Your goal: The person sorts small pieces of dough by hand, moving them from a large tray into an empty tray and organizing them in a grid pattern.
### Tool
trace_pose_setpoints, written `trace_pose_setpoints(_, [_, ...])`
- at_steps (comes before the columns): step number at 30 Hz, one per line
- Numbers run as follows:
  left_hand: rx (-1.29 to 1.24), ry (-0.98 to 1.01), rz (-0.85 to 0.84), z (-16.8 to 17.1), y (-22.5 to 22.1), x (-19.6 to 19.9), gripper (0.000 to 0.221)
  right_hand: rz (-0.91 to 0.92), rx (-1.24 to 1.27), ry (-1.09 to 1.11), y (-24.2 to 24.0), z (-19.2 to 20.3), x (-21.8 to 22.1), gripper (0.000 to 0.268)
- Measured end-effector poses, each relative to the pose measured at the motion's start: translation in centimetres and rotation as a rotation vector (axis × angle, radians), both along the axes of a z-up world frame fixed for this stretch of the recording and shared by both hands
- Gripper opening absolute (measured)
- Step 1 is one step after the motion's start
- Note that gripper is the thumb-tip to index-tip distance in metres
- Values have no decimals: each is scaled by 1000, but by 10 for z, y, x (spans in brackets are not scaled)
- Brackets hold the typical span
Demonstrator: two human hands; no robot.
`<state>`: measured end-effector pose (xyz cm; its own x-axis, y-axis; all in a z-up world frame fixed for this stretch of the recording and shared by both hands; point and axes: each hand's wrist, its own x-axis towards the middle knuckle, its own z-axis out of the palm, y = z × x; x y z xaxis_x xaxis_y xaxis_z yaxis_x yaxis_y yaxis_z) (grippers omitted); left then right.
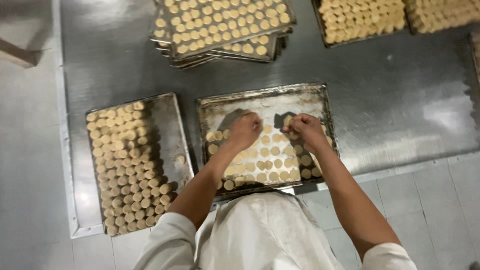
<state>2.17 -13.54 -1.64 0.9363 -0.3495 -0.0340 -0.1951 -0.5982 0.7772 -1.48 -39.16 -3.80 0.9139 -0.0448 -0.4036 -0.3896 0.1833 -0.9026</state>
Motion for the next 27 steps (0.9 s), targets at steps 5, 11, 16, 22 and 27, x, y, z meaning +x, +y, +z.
trace_pose_setpoints(5, [112,11,-126,8,-47,12,8,-1,-65,-54,-5,-2,4,8])
trace_pose_setpoints(11, [-17,89,-78,4,-67,14,16,48,-209,-15,-9,-9,6,8])
trace_pose_setpoints(16, [-116,138,-85,2,-91,22,16,31,-212,-26,-24,-16,6,10])
trace_pose_setpoints(22, [224,124,-168,7,-101,24,20,82,-350,67,-48,3,-2,9])
trace_pose_setpoints(27, [-32,300,-198,17,-126,28,22,132,-153,22,-60,10,-3,9])
